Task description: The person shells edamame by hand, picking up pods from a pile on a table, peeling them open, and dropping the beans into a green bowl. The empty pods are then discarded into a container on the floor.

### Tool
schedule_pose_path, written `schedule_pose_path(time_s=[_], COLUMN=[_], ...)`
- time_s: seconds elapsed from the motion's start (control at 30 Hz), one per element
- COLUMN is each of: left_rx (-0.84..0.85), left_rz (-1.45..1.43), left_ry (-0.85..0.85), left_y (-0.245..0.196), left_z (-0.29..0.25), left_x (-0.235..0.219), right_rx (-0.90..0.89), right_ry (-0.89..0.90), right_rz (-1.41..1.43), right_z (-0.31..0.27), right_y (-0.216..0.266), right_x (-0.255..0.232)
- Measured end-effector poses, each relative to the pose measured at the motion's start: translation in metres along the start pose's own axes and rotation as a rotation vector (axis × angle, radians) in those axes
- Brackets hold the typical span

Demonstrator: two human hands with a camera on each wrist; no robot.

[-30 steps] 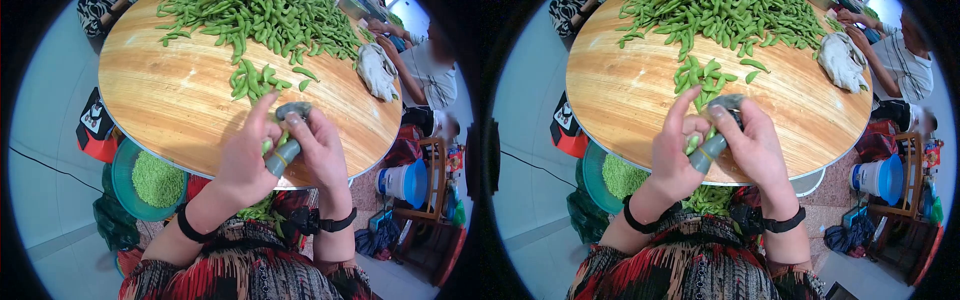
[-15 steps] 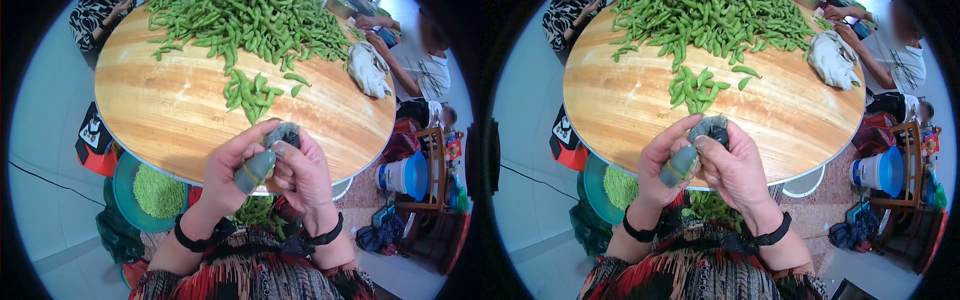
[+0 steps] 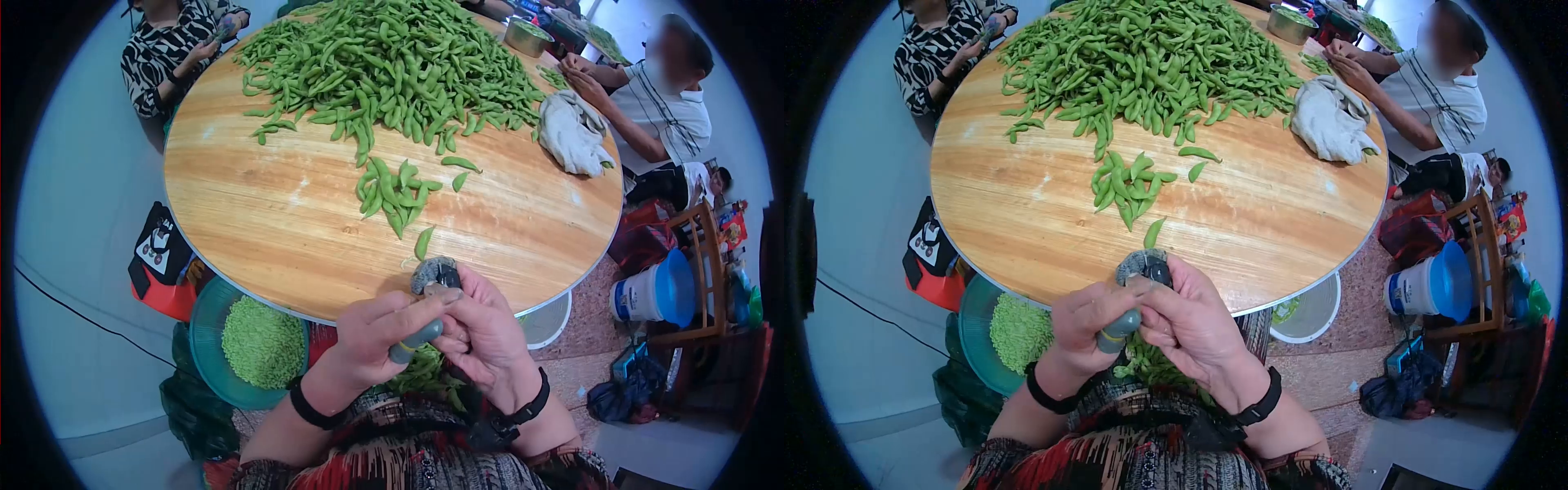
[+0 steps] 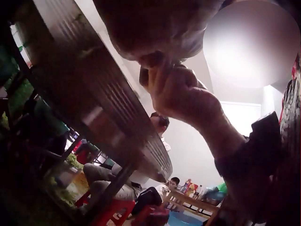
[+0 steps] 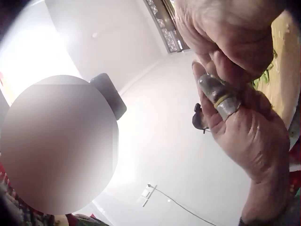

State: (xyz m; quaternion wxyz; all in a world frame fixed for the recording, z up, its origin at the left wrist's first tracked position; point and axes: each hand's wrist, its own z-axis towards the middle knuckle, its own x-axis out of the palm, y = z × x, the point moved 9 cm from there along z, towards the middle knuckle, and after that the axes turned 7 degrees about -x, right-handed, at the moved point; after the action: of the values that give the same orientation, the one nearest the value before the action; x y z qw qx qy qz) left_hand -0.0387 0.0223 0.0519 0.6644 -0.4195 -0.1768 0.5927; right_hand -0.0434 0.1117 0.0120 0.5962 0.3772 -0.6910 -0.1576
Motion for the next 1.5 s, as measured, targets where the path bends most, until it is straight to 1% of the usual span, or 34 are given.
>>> schedule_pose_path(time_s=[0.03, 0.1, 0.13, 0.2, 0.23, 0.27, 0.3, 0.33, 0.4, 0.43, 0.47, 0.53, 0.57, 0.6, 0.67, 0.7, 0.8, 0.83, 0.87, 0.93, 0.97, 1.0, 1.03, 1.07, 1.13, 1.17, 1.2, 1.27, 1.3, 1.37, 1.4, 1.43, 1.47, 1.5], left_rx=[0.006, 0.032, 0.041, -0.013, 0.006, -0.107, -0.222, -0.203, -0.094, 0.032, 0.051, 0.083, 0.017, 0.045, -0.082, -0.078, 0.029, 0.051, 0.051, -0.007, -0.008, 0.005, 0.021, 0.027, 0.039, -0.020, -0.021, -0.091, -0.112, -0.081, -0.078, -0.277, -0.482, -0.581], left_rz=[0.003, 0.019, 0.026, -0.084, -0.076, -0.210, -0.344, -0.339, -0.245, -0.140, -0.137, 0.008, 0.063, 0.059, 0.021, 0.113, 0.164, 0.108, 0.099, 0.173, 0.164, 0.191, 0.206, 0.167, 0.263, 0.208, 0.186, 0.157, 0.215, 0.344, 0.297, 0.083, -0.714, -0.838], left_ry=[0.005, -0.062, -0.055, -0.192, -0.185, -0.212, -0.236, -0.227, -0.204, -0.211, -0.209, -0.163, -0.118, -0.121, -0.160, -0.157, -0.148, -0.160, -0.162, -0.019, -0.018, -0.091, -0.162, -0.150, -0.211, -0.219, -0.203, -0.316, -0.288, -0.368, -0.426, -0.517, -0.615, -0.708], left_y=[-0.004, -0.014, -0.017, -0.013, -0.017, -0.009, 0.000, -0.006, -0.023, -0.036, -0.038, -0.041, -0.039, -0.041, -0.024, -0.035, -0.031, -0.028, -0.025, -0.019, -0.020, -0.023, -0.025, -0.024, -0.017, -0.007, -0.004, 0.005, 0.010, 0.018, 0.020, 0.032, 0.067, 0.071], left_z=[-0.002, -0.003, -0.003, -0.004, -0.005, -0.008, -0.012, -0.012, -0.008, -0.006, -0.007, -0.014, -0.014, -0.019, -0.021, -0.016, -0.025, -0.029, -0.032, -0.030, -0.027, -0.025, -0.022, -0.020, -0.020, -0.024, -0.022, -0.025, -0.026, -0.037, -0.035, -0.034, -0.044, -0.044], left_x=[0.003, 0.002, 0.006, 0.000, 0.002, 0.001, 0.001, 0.000, -0.004, -0.009, -0.012, -0.013, -0.015, -0.017, -0.021, -0.024, -0.023, -0.025, -0.028, -0.018, -0.016, -0.019, -0.019, -0.013, -0.013, -0.011, -0.005, -0.009, -0.010, -0.015, -0.024, -0.032, -0.032, -0.039], right_rx=[0.015, 0.023, 0.001, -0.037, -0.078, -0.122, -0.143, -0.162, -0.179, -0.148, -0.164, 0.025, 0.062, 0.039, 0.167, 0.190, 0.212, 0.211, 0.210, 0.161, 0.153, 0.148, 0.149, 0.137, 0.121, 0.103, 0.088, 0.060, 0.056, 0.055, -0.024, -0.050, -0.144, -0.200], right_ry=[-0.012, -0.017, -0.038, -0.046, -0.023, -0.001, -0.036, -0.026, -0.042, -0.047, -0.036, -0.002, 0.037, 0.046, 0.179, 0.228, 0.246, 0.190, 0.182, 0.142, 0.079, 0.066, 0.064, 0.054, 0.064, 0.065, 0.074, 0.076, 0.095, 0.002, 0.018, -0.011, 0.045, 0.199], right_rz=[0.036, 0.077, 0.093, 0.115, 0.077, 0.037, -0.014, -0.012, -0.071, -0.101, -0.104, 0.015, 0.024, 0.010, -0.002, -0.010, -0.084, -0.060, -0.065, 0.015, 0.078, 0.077, 0.192, 0.305, 0.387, 0.410, 0.435, 0.420, 0.407, 0.314, 0.348, 0.375, 0.210, -0.445], right_z=[-0.004, -0.008, -0.009, -0.012, -0.013, -0.015, -0.017, -0.020, -0.025, -0.027, -0.027, -0.026, -0.024, -0.023, -0.024, -0.022, -0.021, -0.019, -0.019, -0.018, -0.015, -0.012, -0.009, -0.008, -0.003, -0.001, 0.003, 0.010, 0.011, 0.013, 0.012, 0.006, -0.002, -0.009], right_y=[-0.001, -0.002, -0.001, -0.001, -0.001, 0.002, 0.003, 0.005, 0.009, 0.008, 0.009, -0.011, -0.015, -0.012, -0.019, -0.023, -0.026, -0.029, -0.031, -0.029, -0.032, -0.038, -0.042, -0.042, -0.042, -0.041, -0.040, -0.038, -0.038, -0.037, -0.024, -0.006, 0.018, 0.031], right_x=[0.000, 0.002, 0.002, 0.003, 0.003, 0.005, 0.005, 0.010, 0.017, 0.020, 0.021, 0.018, 0.018, 0.017, 0.024, 0.025, 0.023, 0.018, 0.019, 0.022, 0.019, 0.016, 0.012, 0.008, 0.007, 0.005, 0.004, -0.002, -0.003, -0.013, -0.014, -0.014, -0.009, -0.006])
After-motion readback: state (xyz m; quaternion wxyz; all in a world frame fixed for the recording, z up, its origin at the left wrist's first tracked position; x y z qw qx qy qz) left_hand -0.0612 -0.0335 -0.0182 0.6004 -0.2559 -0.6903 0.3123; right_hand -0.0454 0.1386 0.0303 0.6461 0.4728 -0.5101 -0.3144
